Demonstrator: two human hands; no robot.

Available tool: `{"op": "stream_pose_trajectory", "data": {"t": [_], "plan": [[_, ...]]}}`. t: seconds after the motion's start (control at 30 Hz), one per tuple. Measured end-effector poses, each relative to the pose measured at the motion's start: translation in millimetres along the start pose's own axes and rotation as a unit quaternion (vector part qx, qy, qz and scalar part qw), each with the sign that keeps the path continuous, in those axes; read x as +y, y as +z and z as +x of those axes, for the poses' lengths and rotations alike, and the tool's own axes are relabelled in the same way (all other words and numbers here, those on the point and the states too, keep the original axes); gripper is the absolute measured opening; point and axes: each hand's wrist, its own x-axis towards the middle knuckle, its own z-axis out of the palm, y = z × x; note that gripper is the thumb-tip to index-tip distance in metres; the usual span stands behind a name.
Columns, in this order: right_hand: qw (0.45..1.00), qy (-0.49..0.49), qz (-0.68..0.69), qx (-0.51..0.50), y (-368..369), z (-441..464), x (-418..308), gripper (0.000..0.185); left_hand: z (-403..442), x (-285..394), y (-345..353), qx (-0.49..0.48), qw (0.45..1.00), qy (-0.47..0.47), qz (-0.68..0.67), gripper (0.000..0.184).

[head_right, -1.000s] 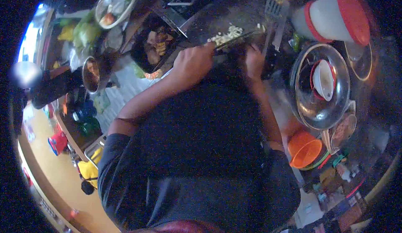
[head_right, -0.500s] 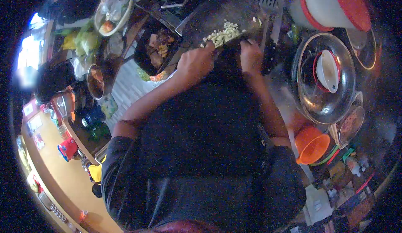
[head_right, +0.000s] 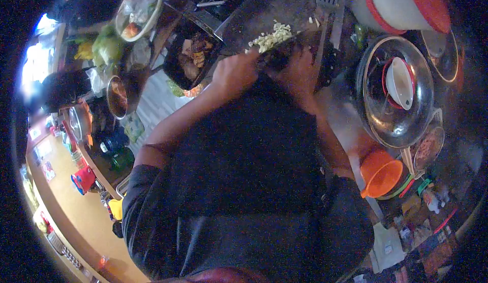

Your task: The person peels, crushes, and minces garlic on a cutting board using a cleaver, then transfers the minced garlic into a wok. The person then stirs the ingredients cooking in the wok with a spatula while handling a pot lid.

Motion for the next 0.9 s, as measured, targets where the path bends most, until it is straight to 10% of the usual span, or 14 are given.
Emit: {"op": "stream_pose_trajectory", "data": {"t": [0.37,0.47,0.63,0.77,0.9], "plan": [[0.992,0.047,0.112,-0.025,5,11,25,0.039,-10,9,-25,0.030,0.999,0.002,0.037,0.013],[0.988,-0.076,0.129,0.029,26,11,55,0.039,-5,1,-2,0.004,1.000,-0.004,0.011,0.015],[0.991,-0.013,0.085,-0.103,0,15,35,0.035,7,5,-14,0.004,1.000,0.029,-0.002,0.018],[0.961,0.137,0.236,-0.035,24,20,63,0.038,-5,9,-34,-0.013,0.999,-0.034,-0.002,0.021],[0.990,-0.037,0.047,0.125,-10,57,40,0.034,7,-5,-11,0.006,0.998,-0.067,0.005,0.024]]}}
